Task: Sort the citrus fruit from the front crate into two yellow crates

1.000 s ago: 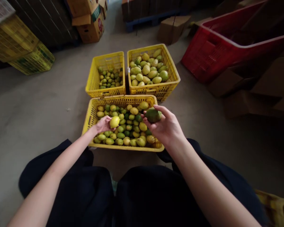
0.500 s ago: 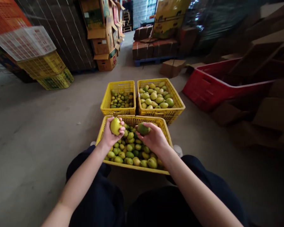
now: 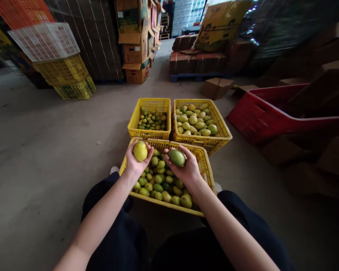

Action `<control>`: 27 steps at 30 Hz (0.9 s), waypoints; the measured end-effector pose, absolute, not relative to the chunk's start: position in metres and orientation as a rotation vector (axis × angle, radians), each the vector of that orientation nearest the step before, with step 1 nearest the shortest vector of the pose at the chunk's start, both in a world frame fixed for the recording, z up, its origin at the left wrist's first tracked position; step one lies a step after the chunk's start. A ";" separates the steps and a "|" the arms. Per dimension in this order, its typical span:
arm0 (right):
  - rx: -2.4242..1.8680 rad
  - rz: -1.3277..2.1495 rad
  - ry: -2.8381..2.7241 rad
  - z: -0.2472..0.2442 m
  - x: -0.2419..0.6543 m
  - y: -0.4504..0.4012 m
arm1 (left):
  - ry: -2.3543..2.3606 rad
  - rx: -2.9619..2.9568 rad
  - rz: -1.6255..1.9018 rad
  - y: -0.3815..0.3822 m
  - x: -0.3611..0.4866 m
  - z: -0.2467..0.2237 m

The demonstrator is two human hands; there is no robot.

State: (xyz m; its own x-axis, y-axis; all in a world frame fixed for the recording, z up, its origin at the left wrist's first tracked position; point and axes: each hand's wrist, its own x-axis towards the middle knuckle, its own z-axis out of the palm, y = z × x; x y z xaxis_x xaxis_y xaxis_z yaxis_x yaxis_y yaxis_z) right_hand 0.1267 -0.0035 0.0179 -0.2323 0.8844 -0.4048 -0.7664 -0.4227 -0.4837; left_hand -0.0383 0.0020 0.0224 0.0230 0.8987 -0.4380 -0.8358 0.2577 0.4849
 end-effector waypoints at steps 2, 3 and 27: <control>-0.795 1.820 -0.185 0.015 0.125 -0.003 | 0.778 0.013 1.364 0.002 -0.034 0.018; -0.818 1.798 -0.179 0.014 0.125 -0.002 | 0.789 -0.025 1.354 0.002 -0.032 0.016; -0.532 1.928 -0.648 0.026 0.129 -0.015 | 0.976 0.432 1.261 -0.003 -0.017 0.021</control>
State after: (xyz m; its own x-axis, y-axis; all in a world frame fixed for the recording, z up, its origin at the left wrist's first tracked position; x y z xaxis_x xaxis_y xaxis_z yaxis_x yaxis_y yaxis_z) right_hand 0.1288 -0.0148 0.0263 -0.4103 0.9081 -0.0838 -0.6728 -0.3635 -0.6443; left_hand -0.0169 -0.0025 0.0211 -0.0066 0.9279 -0.3728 -0.5937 0.2964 0.7481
